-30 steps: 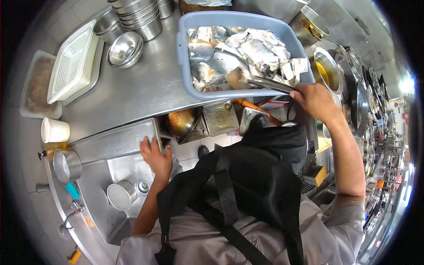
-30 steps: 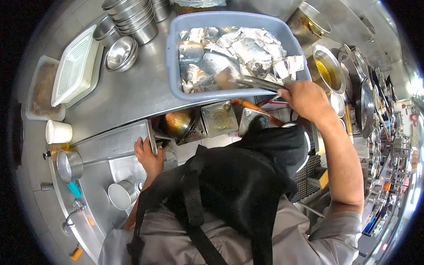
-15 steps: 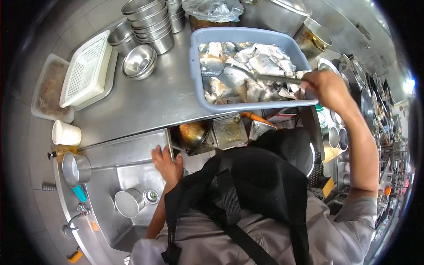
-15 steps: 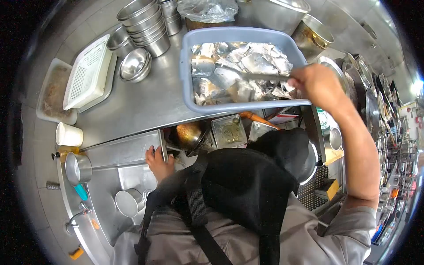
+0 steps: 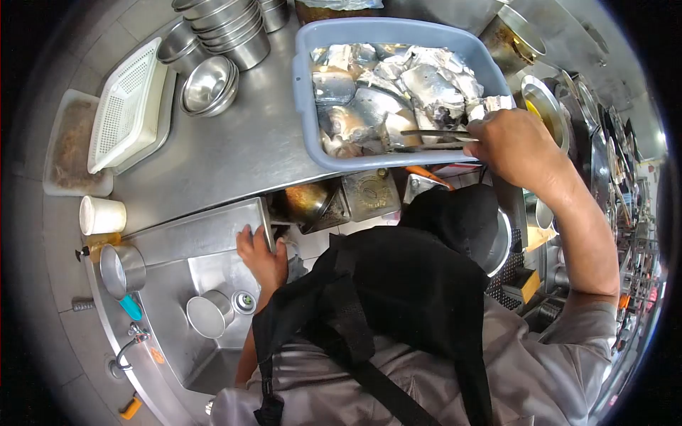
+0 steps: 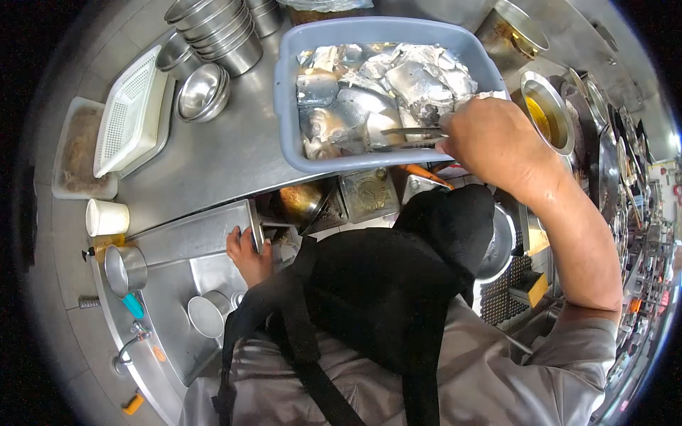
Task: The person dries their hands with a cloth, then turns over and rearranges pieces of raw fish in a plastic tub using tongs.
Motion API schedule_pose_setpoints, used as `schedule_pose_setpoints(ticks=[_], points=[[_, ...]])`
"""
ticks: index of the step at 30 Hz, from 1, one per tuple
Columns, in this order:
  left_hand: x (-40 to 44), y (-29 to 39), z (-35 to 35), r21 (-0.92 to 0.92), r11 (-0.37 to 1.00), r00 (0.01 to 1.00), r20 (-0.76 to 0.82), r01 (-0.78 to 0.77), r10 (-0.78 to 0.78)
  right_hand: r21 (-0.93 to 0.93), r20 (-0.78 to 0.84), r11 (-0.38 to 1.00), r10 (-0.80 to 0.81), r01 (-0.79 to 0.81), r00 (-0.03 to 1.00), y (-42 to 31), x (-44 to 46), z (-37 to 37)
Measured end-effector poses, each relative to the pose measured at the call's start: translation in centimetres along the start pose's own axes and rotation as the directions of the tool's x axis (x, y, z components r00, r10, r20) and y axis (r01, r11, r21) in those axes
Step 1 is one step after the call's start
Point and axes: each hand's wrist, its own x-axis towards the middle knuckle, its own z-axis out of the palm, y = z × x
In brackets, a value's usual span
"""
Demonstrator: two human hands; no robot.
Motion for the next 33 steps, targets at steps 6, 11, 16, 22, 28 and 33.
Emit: schedule_pose_setpoints(ticks=[6,11,16,22,28,33], points=[[0.0,-0.4,0.2,-0.005,0.999,1.0,0.0,-0.031,0.031,-0.03,0.18,1.0,-0.001,0.006,0.984,-0.8,2.1,3.9],[0.0,-0.7,0.1,0.008,0.999,0.999,0.02,-0.042,0.042,0.023,0.113,0.999,0.044,-0.047,0.993,0.8,1.6,6.1],[0.0,-0.6,0.0,0.018,0.999,1.0,0.013,-0.027,0.026,0.009,0.078,0.991,0.136,-0.137,0.988,2.9,1.6,2.8],[0.5,0.0,-0.1,0.022,1.0,0.999,0.028,-0.02,0.019,-0.065,0.056,0.993,0.104,-0.1,0.993,3.9,4.0,2.6],[0.4,-0.3,0.0,0.037,0.999,0.999,0.029,-0.035,0.034,0.046,0.15,0.999,-0.034,0.027,0.988,5.1,7.4,6.5],[0.4,-0.2,0.0,0.044,0.998,0.999,0.019,-0.034,0.033,0.01,0.0,0.995,-0.099,0.099,0.995,7.0,4.1,4.2]])
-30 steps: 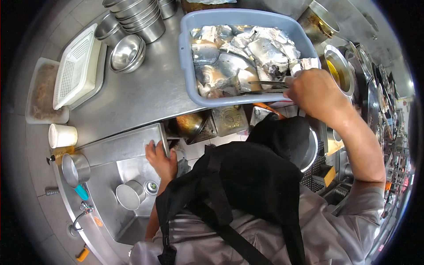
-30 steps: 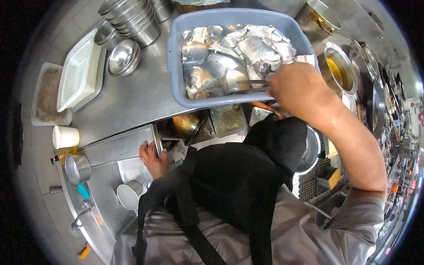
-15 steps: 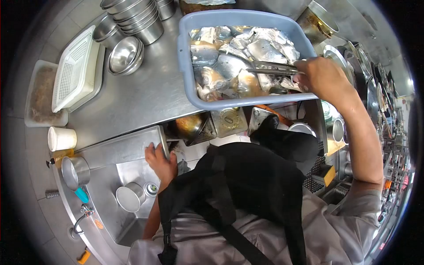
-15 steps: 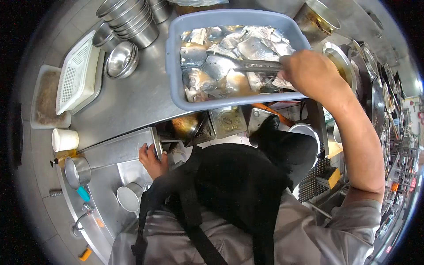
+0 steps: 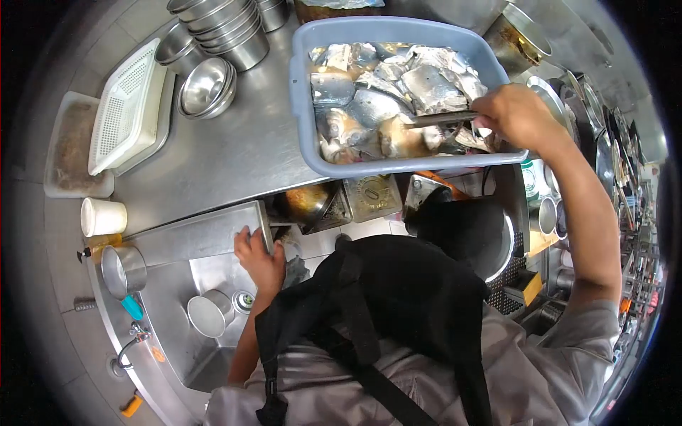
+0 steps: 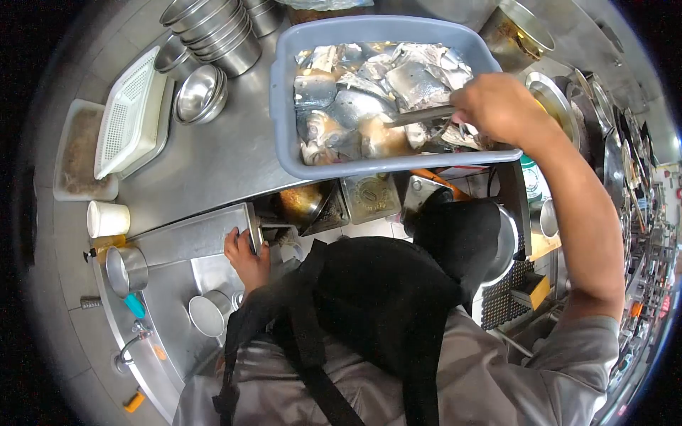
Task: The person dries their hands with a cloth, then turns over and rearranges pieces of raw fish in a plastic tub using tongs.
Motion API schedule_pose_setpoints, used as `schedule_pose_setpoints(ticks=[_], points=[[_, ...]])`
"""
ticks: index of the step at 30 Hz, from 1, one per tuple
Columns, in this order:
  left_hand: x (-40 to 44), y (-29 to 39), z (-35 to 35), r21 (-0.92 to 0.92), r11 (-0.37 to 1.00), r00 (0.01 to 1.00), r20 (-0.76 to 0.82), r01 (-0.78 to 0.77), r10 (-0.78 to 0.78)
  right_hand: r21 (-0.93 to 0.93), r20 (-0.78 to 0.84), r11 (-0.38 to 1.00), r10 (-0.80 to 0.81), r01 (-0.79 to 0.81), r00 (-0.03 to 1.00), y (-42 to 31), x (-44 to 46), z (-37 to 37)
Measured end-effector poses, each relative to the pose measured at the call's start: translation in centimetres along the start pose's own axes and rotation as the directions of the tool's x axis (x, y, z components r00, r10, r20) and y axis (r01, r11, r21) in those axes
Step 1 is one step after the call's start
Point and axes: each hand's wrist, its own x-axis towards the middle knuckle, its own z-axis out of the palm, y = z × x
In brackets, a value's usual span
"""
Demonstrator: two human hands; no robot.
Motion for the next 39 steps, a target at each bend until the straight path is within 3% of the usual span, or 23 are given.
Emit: schedule_pose_setpoints(ticks=[2,4,8,10,12,15,17,24,27,29,32,34,36,38,39], points=[[0.1,0.4,-0.2,-0.009,1.0,1.0,0.006,0.014,-0.014,0.026,-0.114,0.998,-0.056,0.06,0.992,0.4,-1.3,-1.6],[0.1,0.4,-0.1,-0.009,1.0,1.0,0.002,0.023,-0.023,0.043,-0.08,0.999,-0.023,0.027,0.997,0.8,-1.4,-2.9],[0.2,0.9,-0.3,0.025,0.997,0.997,0.027,0.076,-0.077,0.09,-0.22,0.995,0.065,-0.046,0.973,1.2,0.5,-5.2],[0.3,1.0,-0.5,0.017,0.996,0.996,0.028,0.085,-0.085,0.017,-0.402,0.998,0.062,-0.061,0.914,2.2,3.0,-5.1],[0.2,1.0,-0.6,0.008,0.996,0.995,0.036,0.091,-0.091,0.019,-0.31,0.988,0.15,-0.151,0.939,2.7,6.5,-5.3],[0.2,0.7,-0.4,-0.011,0.996,0.996,0.041,0.086,-0.085,-0.009,-0.328,0.968,0.234,-0.251,0.915,3.5,10.8,-2.4],[0.1,0.4,-0.3,-0.004,0.998,0.997,0.048,0.063,-0.063,0.061,-0.229,0.936,0.351,-0.346,0.908,3.0,11.5,-2.2],[0.2,0.6,-0.4,-0.009,0.998,0.997,0.052,0.065,-0.064,0.13,-0.085,0.933,0.346,-0.334,0.934,1.6,14.0,-1.4],[-0.1,0.6,-0.2,-0.007,0.997,0.996,0.05,0.073,-0.073,0.221,-0.042,0.883,0.432,-0.413,0.901,1.1,18.4,4.0],[0.0,0.5,-0.2,0.002,0.999,0.998,0.036,0.05,-0.05,0.201,-0.048,0.934,0.31,-0.295,0.95,0.7,20.9,8.6],[0.0,0.0,0.1,-0.011,0.999,0.999,0.025,0.035,-0.034,0.3,-0.044,0.912,0.306,-0.279,0.951,-2.9,17.1,6.0],[0.1,0.3,-0.1,0.002,0.999,0.999,0.019,0.032,-0.032,0.234,-0.063,0.935,0.287,-0.266,0.956,-1.9,15.5,5.3],[0.2,0.5,-0.1,0.007,1.0,0.999,0.011,0.03,-0.031,0.168,0.046,0.939,0.297,-0.301,0.954,-1.9,11.1,1.2],[0.1,0.4,-0.1,0.006,0.999,0.999,0.003,0.035,-0.035,0.149,-0.018,0.936,0.326,-0.32,0.945,-1.4,7.1,0.8],[0.1,0.3,0.0,0.007,1.0,1.0,0.0,0.024,-0.024,0.157,-0.122,0.965,0.228,-0.208,0.966,-0.8,4.8,1.6]])
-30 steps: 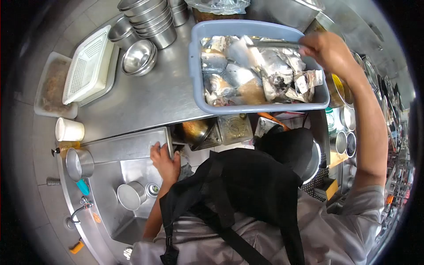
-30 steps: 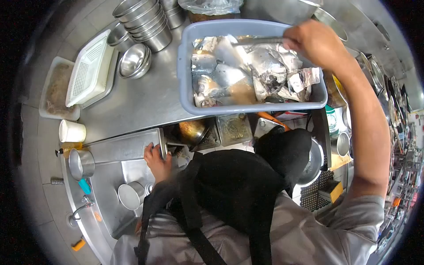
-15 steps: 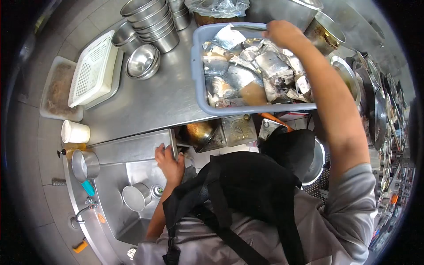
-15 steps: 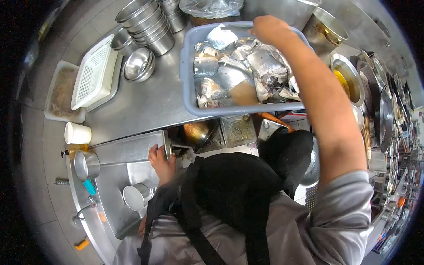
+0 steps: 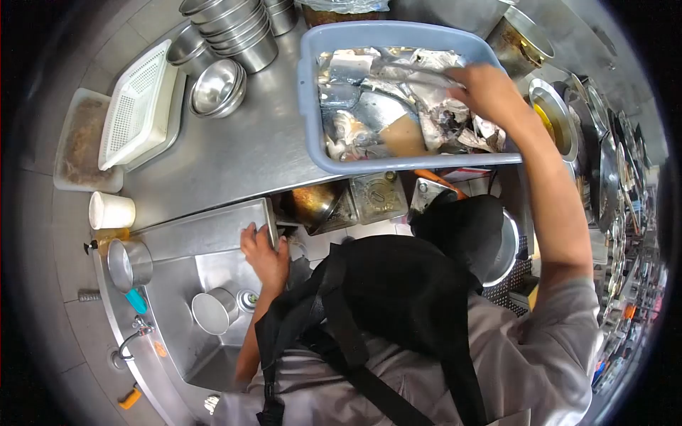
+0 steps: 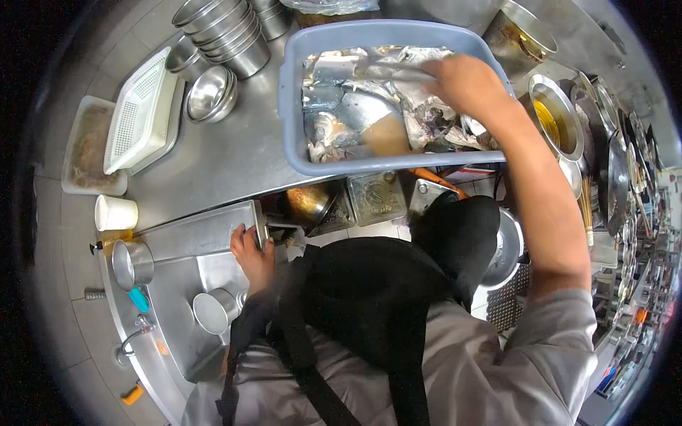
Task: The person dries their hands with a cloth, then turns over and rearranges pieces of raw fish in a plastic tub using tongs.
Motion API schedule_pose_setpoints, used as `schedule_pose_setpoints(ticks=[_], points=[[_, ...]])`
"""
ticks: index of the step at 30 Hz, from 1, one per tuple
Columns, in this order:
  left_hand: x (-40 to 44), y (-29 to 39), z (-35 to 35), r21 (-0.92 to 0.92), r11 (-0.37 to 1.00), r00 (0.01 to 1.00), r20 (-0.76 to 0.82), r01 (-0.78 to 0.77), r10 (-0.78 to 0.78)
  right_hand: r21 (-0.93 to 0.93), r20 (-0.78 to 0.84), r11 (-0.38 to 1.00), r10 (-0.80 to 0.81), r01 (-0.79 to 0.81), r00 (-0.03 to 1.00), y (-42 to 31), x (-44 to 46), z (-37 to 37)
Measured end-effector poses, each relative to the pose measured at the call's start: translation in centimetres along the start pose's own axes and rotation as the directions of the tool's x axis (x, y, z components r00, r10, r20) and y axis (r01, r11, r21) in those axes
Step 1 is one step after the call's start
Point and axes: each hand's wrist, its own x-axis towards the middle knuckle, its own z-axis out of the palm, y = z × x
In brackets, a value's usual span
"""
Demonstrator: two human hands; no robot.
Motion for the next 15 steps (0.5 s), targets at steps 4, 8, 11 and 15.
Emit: schedule_pose_setpoints(ticks=[4,8,11,15], points=[[0.0,0.0,0.0,-0.016,1.0,1.0,0.004,0.0,0.0,0.037,-0.142,0.979,-0.192,0.199,0.971,0.0,-6.7,0.1],[0.0,0.0,0.1,-0.009,1.0,1.0,0.004,-0.006,0.006,-0.12,-0.058,0.985,-0.128,0.121,0.99,-0.6,-7.5,2.5],[-0.1,-0.2,0.0,-0.019,1.0,1.0,0.012,-0.014,0.014,-0.185,-0.047,0.969,-0.174,0.163,0.984,-1.9,-6.5,4.8],[0.0,-0.2,0.0,-0.016,1.0,1.0,0.023,-0.018,0.018,-0.228,-0.06,0.962,-0.165,0.147,0.984,-1.4,-5.6,6.7]])
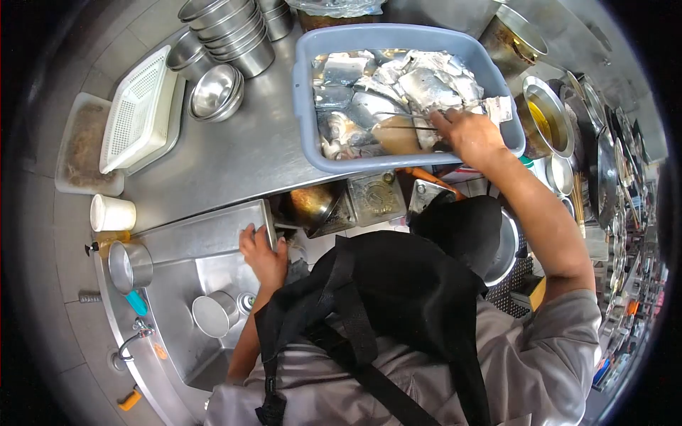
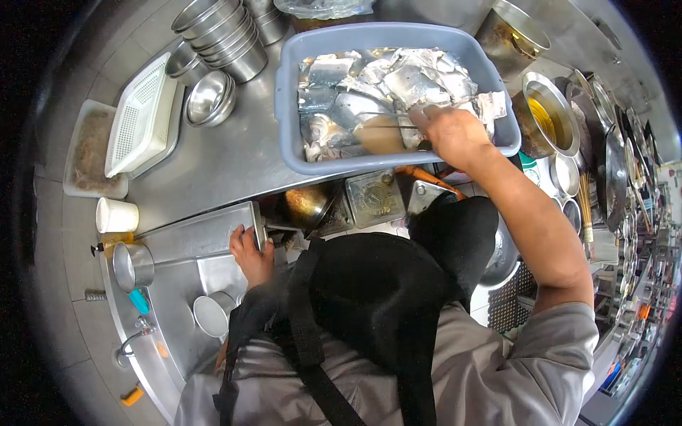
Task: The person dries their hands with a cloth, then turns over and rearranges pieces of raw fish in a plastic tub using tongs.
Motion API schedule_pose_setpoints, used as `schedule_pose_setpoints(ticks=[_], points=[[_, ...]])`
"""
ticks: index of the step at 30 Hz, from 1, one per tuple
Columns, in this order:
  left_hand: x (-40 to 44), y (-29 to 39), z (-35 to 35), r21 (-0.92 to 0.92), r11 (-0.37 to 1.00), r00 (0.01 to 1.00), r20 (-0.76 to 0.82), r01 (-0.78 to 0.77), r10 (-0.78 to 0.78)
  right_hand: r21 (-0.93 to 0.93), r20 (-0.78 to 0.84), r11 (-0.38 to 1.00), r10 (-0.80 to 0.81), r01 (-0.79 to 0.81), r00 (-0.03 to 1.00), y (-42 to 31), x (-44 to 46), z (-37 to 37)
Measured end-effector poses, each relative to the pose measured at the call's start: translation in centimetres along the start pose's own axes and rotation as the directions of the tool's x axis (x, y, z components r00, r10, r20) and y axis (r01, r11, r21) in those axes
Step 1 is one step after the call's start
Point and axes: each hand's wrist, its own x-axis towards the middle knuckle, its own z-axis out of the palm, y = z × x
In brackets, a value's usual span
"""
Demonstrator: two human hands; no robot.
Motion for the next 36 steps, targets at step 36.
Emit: schedule_pose_setpoints(ticks=[36], points=[[0.0,0.4,0.0,0.011,0.999,0.999,-0.029,0.04,-0.039,0.255,-0.047,0.964,0.087,-0.072,0.995,1.3,6.2,-5.1]])
